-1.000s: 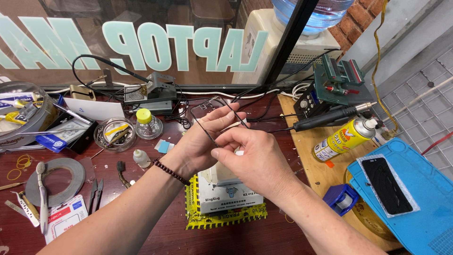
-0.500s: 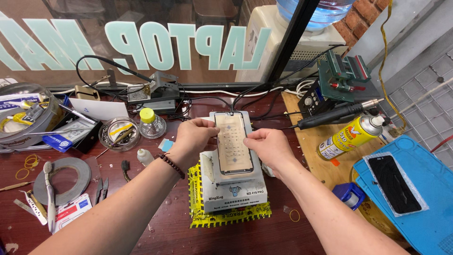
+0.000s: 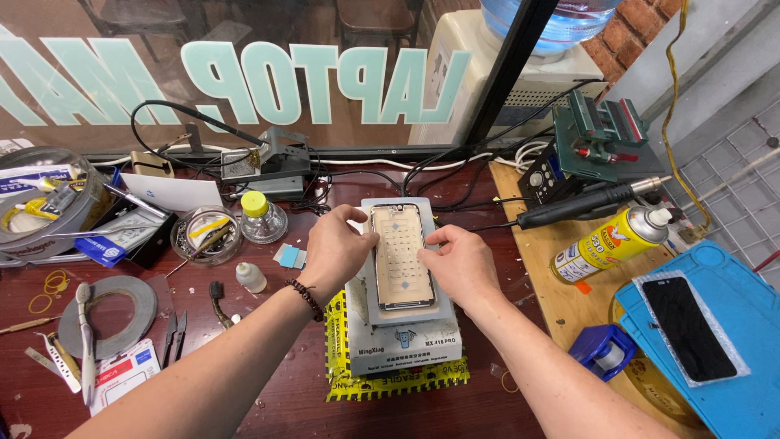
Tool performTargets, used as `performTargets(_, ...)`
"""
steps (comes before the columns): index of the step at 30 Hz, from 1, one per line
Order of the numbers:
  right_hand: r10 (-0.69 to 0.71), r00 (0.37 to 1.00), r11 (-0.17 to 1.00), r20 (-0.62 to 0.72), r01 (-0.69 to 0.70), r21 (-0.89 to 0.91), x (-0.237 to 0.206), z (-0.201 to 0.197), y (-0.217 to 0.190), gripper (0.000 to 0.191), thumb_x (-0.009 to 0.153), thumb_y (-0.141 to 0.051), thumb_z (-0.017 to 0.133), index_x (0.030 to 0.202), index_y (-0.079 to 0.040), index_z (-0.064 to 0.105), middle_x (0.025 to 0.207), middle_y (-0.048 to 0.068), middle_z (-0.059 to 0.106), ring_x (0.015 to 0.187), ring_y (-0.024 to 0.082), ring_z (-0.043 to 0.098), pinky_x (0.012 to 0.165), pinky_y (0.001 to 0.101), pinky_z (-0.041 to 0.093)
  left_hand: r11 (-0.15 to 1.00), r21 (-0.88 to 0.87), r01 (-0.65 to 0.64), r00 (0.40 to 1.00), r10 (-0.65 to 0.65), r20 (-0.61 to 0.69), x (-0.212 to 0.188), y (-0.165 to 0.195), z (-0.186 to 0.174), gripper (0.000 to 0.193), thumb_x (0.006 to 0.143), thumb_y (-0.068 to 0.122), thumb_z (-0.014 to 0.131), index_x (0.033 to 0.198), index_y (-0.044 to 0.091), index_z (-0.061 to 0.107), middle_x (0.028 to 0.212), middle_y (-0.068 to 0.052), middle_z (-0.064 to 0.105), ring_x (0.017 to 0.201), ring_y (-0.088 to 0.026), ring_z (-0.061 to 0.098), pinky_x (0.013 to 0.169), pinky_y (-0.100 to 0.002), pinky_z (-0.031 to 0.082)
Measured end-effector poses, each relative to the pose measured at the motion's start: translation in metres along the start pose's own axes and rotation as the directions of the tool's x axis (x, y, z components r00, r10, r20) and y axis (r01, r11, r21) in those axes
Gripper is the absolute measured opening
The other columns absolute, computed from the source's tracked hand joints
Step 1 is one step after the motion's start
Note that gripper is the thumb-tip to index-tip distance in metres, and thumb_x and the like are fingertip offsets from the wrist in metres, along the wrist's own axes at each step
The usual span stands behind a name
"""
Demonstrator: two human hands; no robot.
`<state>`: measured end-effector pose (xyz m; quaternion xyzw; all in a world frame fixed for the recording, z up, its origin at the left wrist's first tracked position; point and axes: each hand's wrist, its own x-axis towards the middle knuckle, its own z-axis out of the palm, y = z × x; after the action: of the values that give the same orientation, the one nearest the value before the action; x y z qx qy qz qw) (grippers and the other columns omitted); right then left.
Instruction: The person cleans a phone display with a cloth, lifts the separated screen off the phone frame, and sets it on a blue mat. They then clean the frame, peel adhesive residue by hand, and use a hot air gun and a wire saw to cut the old adhesive around the frame on a mold.
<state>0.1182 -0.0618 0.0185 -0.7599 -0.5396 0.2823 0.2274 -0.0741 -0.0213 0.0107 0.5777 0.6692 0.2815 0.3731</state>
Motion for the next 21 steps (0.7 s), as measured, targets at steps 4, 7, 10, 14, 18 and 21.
performTargets(4,-0.023,1.000,1.000,0.014,0.023,-0.011,-0.001,-0.001,-0.002,0.036,0.079,-0.028,0.078,0.112,-0.014,0.074,0.083,0.003,0.079,0.080,0.016,0.077,0.074,0.0336,0.059,1.000,-0.006,-0.027,0.999,0.027,0.019,0.002,-0.005,0.001,0.047,0.079,0.025,0.079,0.124,0.015,0.068,0.097,-0.009,0.074,0.089,-0.025,0.075,0.078,-0.038,0.059)
performTargets(7,-0.047,0.999,0.997,0.001,0.047,-0.055,-0.003,-0.003,-0.006,0.039,0.080,-0.029,0.077,0.117,-0.016,0.073,0.083,0.003,0.078,0.080,0.018,0.076,0.074,0.0351,0.060,0.999,0.030,-0.027,0.999,0.026,0.045,0.001,-0.009,0.002,0.051,0.081,0.028,0.076,0.130,0.014,0.066,0.107,-0.015,0.075,0.097,-0.028,0.075,0.086,-0.039,0.058)
performTargets(10,-0.057,0.998,0.996,-0.003,0.057,-0.064,-0.007,-0.005,-0.013,0.045,0.080,-0.032,0.076,0.122,-0.017,0.070,0.082,0.004,0.077,0.079,0.019,0.076,0.073,0.0362,0.059,0.969,0.125,-0.213,0.975,0.219,-0.039,-0.002,-0.008,0.001,0.061,0.079,0.035,0.080,0.133,0.012,0.064,0.135,-0.021,0.058,0.124,-0.034,0.060,0.104,-0.041,0.049)
performTargets(14,-0.071,0.997,0.975,-0.017,0.066,-0.213,-0.009,-0.019,-0.019,0.057,0.080,-0.045,0.077,0.131,-0.021,0.068,0.092,0.009,0.076,0.087,0.024,0.074,0.078,0.0384,0.058,0.796,0.351,-0.493,0.870,0.463,0.171,-0.003,0.000,-0.022,0.110,0.063,0.060,0.089,0.149,0.009,0.042,0.156,-0.030,0.027,0.146,-0.044,0.027,0.113,-0.055,0.033)
performTargets(18,-0.324,0.920,0.868,0.221,0.382,-0.317,-0.003,-0.041,-0.019,0.104,0.060,-0.048,0.089,0.151,-0.021,0.047,0.128,0.017,0.059,0.115,0.031,0.063,0.096,0.0404,0.052,0.559,0.496,-0.665,0.746,0.460,0.481,-0.003,0.015,-0.045,0.142,0.047,0.074,0.089,0.157,0.008,0.028,0.161,-0.024,0.019,0.150,-0.041,0.016,0.114,-0.066,0.020)
performTargets(21,-0.457,0.816,0.752,0.354,0.567,-0.336,0.002,-0.045,-0.020,0.127,0.052,-0.047,0.095,0.159,-0.016,0.034,0.159,0.019,0.032,0.135,0.037,0.047,0.106,0.0430,0.044,0.437,0.506,-0.744,0.668,0.448,0.595,-0.005,0.024,-0.047,0.148,0.044,0.079,0.088,0.154,0.002,0.026,0.161,-0.022,0.020,0.151,-0.039,0.015,0.116,-0.069,0.015)
